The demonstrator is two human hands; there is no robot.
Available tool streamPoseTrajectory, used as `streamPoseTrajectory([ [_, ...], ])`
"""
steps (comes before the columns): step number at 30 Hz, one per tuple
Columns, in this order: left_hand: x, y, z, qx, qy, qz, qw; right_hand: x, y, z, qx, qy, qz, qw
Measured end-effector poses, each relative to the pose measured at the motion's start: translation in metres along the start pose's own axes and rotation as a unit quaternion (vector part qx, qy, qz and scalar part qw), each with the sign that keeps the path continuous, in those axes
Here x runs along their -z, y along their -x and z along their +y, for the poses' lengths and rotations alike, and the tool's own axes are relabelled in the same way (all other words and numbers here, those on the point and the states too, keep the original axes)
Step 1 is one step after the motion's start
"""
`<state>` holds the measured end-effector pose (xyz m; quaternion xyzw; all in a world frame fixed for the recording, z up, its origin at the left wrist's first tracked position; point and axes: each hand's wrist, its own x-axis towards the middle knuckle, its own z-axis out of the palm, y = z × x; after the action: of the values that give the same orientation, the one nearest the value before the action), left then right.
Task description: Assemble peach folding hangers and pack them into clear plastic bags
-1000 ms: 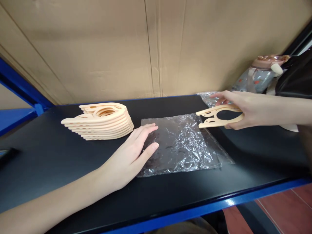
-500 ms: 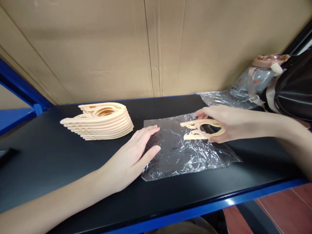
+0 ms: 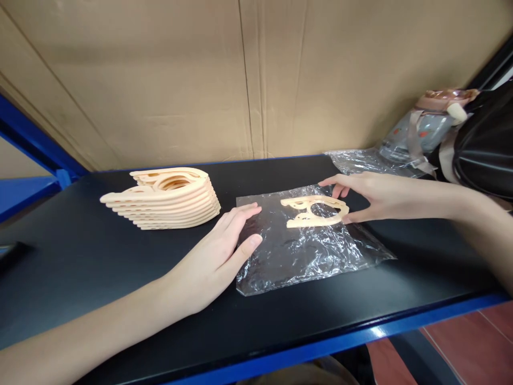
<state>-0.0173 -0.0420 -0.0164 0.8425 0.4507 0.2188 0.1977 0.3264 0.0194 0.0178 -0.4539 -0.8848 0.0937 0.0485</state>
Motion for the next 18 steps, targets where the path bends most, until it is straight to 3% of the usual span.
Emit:
streamPoseTrajectory([
  [6, 0.000, -0.002, -0.002, -0.007, -0.006, -0.007, 1.000, -0.014, -0.015, -0.014, 0.015, -0.080, 0.030, 0.996],
  [12, -0.002, -0.001, 0.000, -0.004, 0.015, 0.027, 1.000, -0.030, -0.024, -0.021, 0.025, -0.208, 0.071, 0.975],
  [18, -0.002, -0.001, 0.000, -0.004, 0.035, 0.024, 0.999, -0.042, -0.030, -0.026, 0.009, -0.221, 0.112, 0.969],
])
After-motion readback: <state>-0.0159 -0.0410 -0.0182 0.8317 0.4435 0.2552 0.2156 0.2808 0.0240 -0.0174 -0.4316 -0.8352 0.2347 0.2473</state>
